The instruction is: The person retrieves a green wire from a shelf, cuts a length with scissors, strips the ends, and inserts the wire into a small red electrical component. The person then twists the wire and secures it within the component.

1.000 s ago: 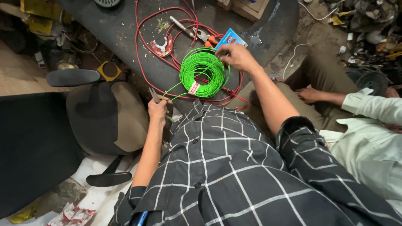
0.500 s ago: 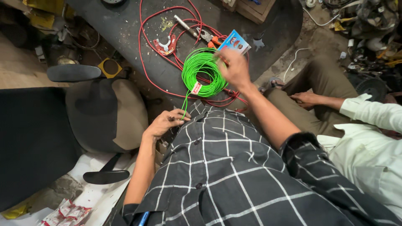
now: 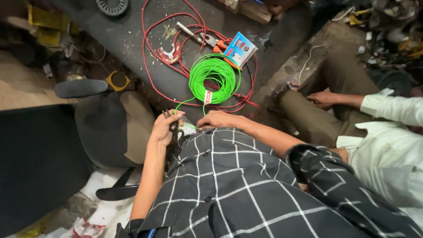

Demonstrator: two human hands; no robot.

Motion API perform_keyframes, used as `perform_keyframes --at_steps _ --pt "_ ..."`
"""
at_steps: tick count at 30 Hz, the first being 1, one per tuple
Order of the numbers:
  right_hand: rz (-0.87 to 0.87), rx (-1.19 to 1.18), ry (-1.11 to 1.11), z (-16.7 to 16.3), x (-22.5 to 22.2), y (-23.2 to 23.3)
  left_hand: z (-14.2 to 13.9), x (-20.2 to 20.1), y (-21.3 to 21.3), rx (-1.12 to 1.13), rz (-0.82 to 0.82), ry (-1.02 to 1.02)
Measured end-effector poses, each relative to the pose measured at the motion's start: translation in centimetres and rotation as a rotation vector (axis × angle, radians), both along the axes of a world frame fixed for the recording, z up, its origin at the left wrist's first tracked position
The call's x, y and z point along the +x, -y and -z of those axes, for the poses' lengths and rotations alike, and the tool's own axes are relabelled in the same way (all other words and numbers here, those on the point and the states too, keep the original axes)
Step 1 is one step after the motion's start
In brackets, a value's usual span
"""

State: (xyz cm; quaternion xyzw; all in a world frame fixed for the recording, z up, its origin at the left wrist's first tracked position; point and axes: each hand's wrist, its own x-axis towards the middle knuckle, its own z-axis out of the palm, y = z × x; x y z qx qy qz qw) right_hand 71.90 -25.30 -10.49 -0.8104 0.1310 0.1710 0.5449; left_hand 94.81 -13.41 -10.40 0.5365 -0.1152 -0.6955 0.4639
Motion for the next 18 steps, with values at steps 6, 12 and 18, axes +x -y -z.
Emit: perform_keyframes --at_steps 6,12,18 --pt "0.404 0.192 0.183 1.3 -4.1 -1.6 0.1 2.2 -0.9 -0.164 -0.052 -0.307" --pt "0.663 0.136 0.057 1.9 -3.9 -4.3 -0.8 6.1 -0.9 -0.258 0.063 -0.3" --pt "0.888 -0.041 0.007 1.3 -3.4 -7.1 -3.9 14.1 2.6 -0.294 0.393 -0.207"
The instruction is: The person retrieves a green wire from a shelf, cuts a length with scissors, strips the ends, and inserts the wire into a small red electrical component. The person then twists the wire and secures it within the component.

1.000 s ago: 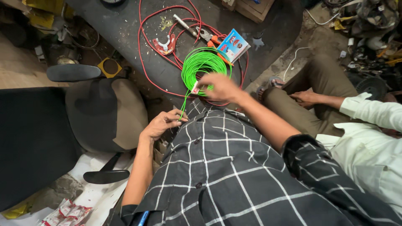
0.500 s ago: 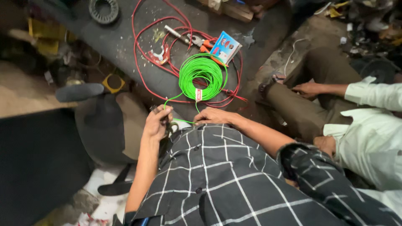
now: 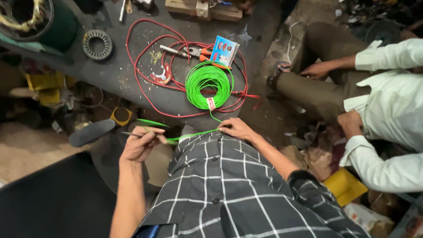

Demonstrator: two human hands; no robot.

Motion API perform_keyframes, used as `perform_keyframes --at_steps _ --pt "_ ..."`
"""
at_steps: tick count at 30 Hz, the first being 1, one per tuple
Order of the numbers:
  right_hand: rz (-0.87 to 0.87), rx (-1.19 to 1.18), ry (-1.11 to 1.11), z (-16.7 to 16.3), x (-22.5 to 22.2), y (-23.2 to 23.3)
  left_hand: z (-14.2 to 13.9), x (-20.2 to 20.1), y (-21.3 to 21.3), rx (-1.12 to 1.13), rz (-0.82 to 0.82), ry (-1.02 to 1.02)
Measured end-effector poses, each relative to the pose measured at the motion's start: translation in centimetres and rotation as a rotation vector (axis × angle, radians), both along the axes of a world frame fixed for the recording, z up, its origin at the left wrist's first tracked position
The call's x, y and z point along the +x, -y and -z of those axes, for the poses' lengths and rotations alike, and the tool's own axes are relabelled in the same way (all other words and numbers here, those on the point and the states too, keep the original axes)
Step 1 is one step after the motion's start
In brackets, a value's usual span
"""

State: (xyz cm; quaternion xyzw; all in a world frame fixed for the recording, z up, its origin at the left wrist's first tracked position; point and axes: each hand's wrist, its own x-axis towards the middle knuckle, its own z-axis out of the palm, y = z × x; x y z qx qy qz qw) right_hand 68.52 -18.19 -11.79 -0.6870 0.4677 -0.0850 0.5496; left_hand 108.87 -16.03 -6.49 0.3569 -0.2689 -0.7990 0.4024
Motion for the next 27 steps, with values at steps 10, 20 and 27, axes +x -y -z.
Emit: perform_keyframes --at_steps 10,20,27 --pt "0.796 0.272 0.157 -0.4 8.8 0.0 -0.3 1.2 5.6 0.206 0.187 0.485" --pt "1.143 0.492 0.472 -0.1 11.9 2.7 1.5 6.3 7.0 0.178 0.097 0.483" --pt "1.302 0.512 0.629 -0.6 12.4 1.6 3.2 6.6 6.1 0.178 0.121 0.514"
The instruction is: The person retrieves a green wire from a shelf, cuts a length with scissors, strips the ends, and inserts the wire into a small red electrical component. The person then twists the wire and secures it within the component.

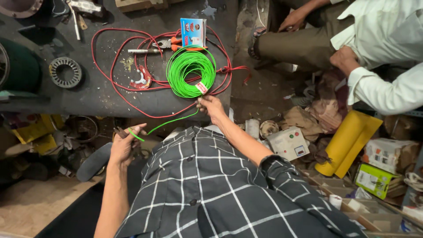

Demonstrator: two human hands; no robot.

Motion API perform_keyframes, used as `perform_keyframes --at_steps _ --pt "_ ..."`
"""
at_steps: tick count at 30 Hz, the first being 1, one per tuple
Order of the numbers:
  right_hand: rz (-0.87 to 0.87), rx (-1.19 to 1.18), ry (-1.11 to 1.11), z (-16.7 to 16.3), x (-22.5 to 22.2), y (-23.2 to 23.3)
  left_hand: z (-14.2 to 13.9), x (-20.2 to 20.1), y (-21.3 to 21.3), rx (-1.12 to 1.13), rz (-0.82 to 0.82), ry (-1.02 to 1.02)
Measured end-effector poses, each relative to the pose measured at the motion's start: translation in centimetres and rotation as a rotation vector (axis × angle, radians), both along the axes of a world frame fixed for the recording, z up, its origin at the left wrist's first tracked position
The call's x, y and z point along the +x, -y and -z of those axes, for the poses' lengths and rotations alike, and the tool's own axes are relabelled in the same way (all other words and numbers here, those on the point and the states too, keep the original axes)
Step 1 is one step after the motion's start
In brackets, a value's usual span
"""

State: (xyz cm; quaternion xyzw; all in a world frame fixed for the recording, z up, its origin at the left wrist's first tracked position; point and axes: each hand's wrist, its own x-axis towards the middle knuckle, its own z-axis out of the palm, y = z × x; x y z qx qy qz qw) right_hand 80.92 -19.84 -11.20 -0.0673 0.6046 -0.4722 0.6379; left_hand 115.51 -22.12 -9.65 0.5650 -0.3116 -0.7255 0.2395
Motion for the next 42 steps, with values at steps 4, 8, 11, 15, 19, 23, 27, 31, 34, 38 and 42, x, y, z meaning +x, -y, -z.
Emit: perform_keyframes --at_steps 4,8,11,15,19,23,27,31,34,38,42 --pt "-0.018 -0.011 -0.007 0.1 0.6 -0.3 0.5 0.1 0.0 0.01 0.006 -0.002" --pt "0.096 -0.058 -0.025 0.5 0.5 0.6 0.4 0.1 0.2 0.018 0.026 -0.008" --pt "0.101 -0.033 -0.028 0.4 0.7 0.3 0.1 0.0 0.6 0.044 0.029 0.02" --pt "0.025 -0.006 -0.044 0.1 0.8 -0.4 -0.2 -0.3 1.0 0.014 0.046 0.022" --pt "0.057 -0.056 -0.052 0.6 -0.1 0.4 -0.1 -0.5 1.1 0.049 0.053 0.026" --pt "0.06 -0.062 -0.081 0.8 -0.3 0.7 0.0 -0.6 1.4 0.04 0.061 -0.016" --pt "-0.015 -0.013 -0.076 0.9 0.4 -1.0 0.1 -0.6 1.4 0.055 0.062 0.027" --pt "-0.208 -0.043 -0.067 0.9 1.8 -2.8 0.2 -0.7 1.8 0.037 0.062 -0.009" --pt "-0.32 0.01 0.002 0.9 2.3 -3.4 0.4 -0.7 2.1 0.052 0.052 -0.008" --pt "-0.259 -0.011 -0.015 1.2 1.6 -2.9 0.4 -0.7 2.3 0.053 0.044 0.0" --pt "-0.201 -0.061 -0.147 1.7 0.7 -1.7 0.3 -0.8 2.4 0.057 0.025 -0.007"
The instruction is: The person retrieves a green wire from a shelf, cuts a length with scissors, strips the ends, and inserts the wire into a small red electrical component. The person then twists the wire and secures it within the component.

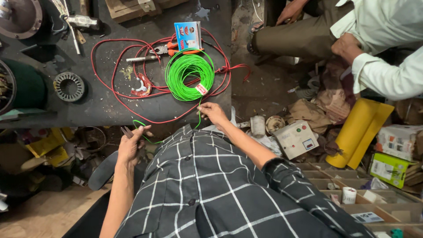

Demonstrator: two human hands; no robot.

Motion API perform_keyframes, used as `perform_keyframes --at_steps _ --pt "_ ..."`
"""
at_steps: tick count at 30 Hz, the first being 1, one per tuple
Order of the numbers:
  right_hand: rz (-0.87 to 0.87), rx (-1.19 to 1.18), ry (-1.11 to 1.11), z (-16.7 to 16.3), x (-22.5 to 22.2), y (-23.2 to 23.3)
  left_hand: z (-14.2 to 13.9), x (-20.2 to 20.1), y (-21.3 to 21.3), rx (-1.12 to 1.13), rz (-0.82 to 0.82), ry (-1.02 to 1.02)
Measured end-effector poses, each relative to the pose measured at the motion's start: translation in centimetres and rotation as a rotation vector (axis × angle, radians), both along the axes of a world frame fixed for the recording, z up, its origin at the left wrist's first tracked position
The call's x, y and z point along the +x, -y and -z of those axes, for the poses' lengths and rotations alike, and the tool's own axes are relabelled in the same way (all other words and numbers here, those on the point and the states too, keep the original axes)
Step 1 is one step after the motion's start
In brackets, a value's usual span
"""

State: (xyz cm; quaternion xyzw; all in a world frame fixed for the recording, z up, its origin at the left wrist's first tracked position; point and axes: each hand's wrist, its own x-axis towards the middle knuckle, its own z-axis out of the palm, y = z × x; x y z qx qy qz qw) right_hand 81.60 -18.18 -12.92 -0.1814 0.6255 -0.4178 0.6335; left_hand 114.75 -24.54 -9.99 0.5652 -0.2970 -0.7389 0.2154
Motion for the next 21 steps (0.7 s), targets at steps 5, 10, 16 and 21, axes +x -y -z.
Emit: perform_keyframes --at_steps 5,10,16,21 --pt "-0.126 -0.007 0.025 -0.1 0.8 -0.7 -0.3 -0.5 0.2 -0.027 0.002 0.055" --pt "-0.227 0.041 -0.029 -0.8 0.8 -1.6 -0.6 -0.9 0.1 -0.04 -0.05 0.057" --pt "-0.26 0.044 -0.012 -0.2 0.1 -2.3 -0.1 -1.6 0.9 -0.115 -0.056 0.09" --pt "-0.229 0.058 0.058 0.9 -0.3 -2.9 0.7 -3.3 2.0 -0.173 -0.043 0.157"
